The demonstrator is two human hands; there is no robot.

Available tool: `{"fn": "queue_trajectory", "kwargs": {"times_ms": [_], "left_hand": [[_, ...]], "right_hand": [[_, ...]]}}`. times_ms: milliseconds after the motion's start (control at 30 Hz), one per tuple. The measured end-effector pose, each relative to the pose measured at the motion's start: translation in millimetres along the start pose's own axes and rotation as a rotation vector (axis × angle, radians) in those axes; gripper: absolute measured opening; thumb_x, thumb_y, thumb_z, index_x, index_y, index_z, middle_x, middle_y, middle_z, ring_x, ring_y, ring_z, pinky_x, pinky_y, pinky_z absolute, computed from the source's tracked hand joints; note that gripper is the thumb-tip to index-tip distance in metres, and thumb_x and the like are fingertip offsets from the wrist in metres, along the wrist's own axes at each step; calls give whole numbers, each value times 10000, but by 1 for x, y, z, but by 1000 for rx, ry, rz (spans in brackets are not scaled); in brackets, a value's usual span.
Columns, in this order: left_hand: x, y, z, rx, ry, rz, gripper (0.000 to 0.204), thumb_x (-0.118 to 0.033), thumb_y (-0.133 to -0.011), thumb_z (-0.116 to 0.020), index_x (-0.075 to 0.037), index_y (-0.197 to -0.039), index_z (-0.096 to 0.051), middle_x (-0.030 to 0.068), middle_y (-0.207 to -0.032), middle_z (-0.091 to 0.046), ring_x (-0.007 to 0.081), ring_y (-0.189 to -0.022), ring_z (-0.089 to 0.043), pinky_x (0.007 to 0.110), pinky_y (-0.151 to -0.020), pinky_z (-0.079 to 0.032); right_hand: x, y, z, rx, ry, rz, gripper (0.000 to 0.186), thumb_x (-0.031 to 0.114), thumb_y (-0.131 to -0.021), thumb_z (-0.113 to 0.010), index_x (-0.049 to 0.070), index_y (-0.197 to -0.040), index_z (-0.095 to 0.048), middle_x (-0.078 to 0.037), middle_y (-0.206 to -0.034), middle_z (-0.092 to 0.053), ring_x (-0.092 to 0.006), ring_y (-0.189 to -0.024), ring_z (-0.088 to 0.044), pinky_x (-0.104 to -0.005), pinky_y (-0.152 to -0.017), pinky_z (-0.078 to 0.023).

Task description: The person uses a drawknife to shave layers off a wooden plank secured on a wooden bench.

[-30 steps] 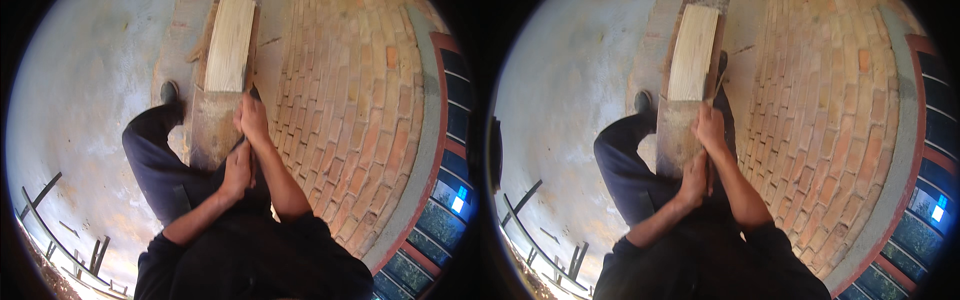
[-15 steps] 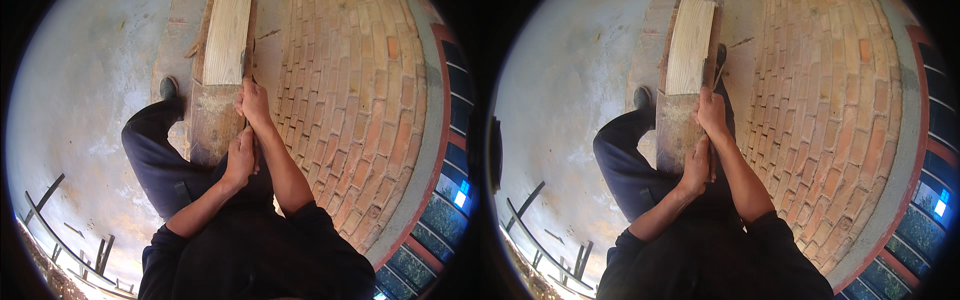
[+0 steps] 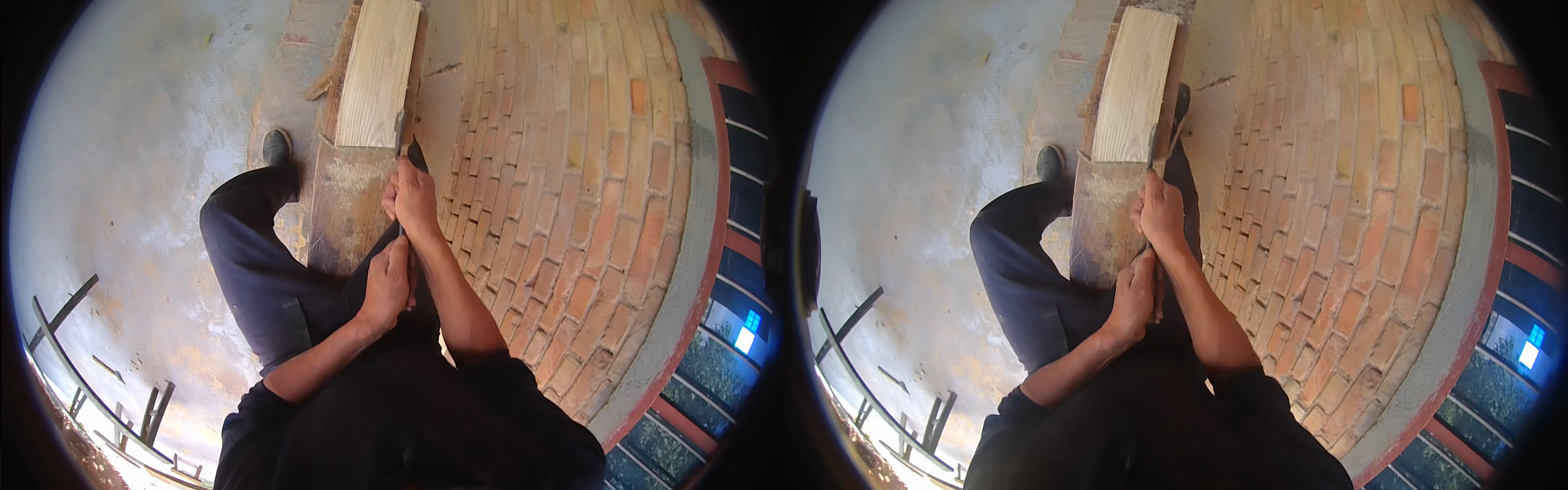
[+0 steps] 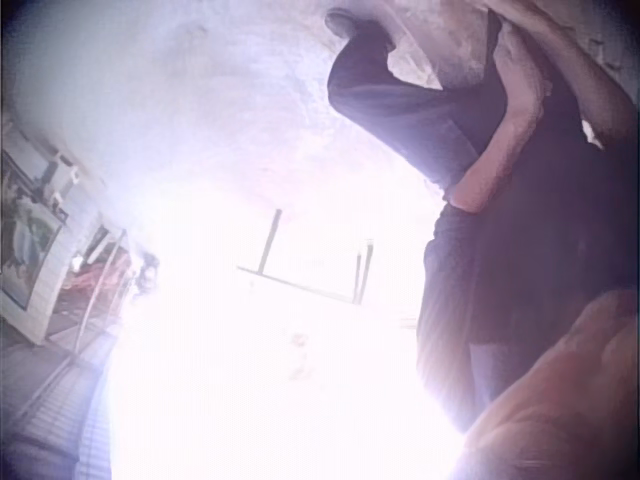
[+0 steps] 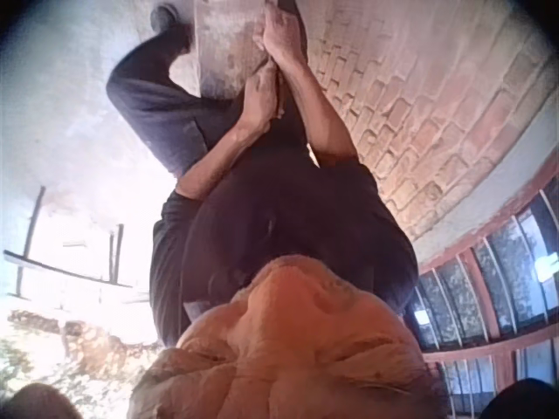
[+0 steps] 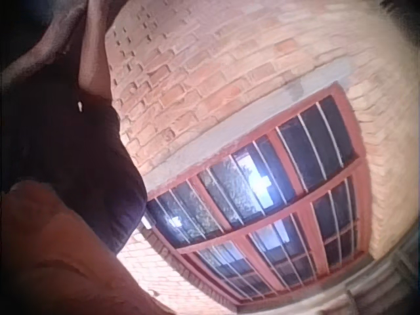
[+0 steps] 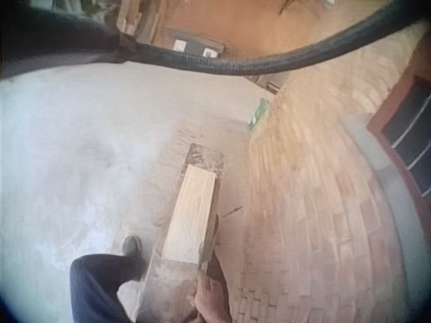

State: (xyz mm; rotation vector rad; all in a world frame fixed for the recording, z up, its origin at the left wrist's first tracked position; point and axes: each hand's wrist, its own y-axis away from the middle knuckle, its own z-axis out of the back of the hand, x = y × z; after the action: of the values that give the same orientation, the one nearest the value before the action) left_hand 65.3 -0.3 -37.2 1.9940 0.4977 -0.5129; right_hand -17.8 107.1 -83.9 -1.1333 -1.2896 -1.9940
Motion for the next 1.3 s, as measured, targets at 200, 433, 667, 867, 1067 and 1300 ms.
{"fn": "queue_trajectory", "kwargs": {"times_ms": [200, 433, 667, 867, 1067, 1300], "left_hand": [[-17, -26, -7, -32, 34, 48, 496, -438, -1087, -372, -91, -762, -514, 30, -508, -464, 135, -333, -410, 293, -300, -318], [-19, -32, -8, 2, 40, 3, 460, -417, -1093, -345, -94, -815, -519, 35, -508, -465, 151, -326, -394, 306, -296, -279], [-6, -11, -3, 17, 0, 22, 452, -422, -1105, -340, -113, -810, -489, 4, -500, -428, 115, -329, -394, 263, -295, -305], [-17, -19, -6, -18, 38, 79, 426, -407, -1095, -370, -112, -821, -509, 19, -519, -445, 139, -338, -371, 291, -308, -287], [-18, -32, -10, -11, 31, 38, 442, -424, -1078, -391, -102, -813, -538, 35, -498, -446, 152, -329, -376, 301, -303, -261], [-4, 4, 0, -28, 7, 60, 444, -373, -1097, -325, -88, -818, -521, 22, -486, -443, 139, -313, -374, 283, -292, -276]], "right_hand": [[7, -31, 4, 15, -4, 26, 557, 377, -1068, -402, 109, -584, -340, -43, -468, -406, -152, -369, -405, -356, -381, -308], [4, -41, 1, 35, -65, 53, 530, 388, -1068, -387, 101, -624, -365, -38, -478, -390, -153, -362, -417, -364, -373, -308], [-20, -24, 9, -13, 49, 127, 410, 220, -998, -547, 26, -646, -465, -93, -524, -505, -254, -453, -552, -457, -478, -440], [-18, -25, 2, -9, 17, 121, 457, 232, -1025, -513, 73, -608, -420, -39, -502, -431, -169, -412, -486, -377, -401, -359], [9, -39, 6, 67, -223, 22, 563, 413, -1072, -407, 115, -600, -334, -32, -491, -390, -154, -366, -400, -351, -382, -295], [-8, 3, -3, 6, -31, -35, 538, 360, -1062, -402, 114, -586, -355, -58, -468, -459, -158, -355, -422, -356, -380, -319]]}}
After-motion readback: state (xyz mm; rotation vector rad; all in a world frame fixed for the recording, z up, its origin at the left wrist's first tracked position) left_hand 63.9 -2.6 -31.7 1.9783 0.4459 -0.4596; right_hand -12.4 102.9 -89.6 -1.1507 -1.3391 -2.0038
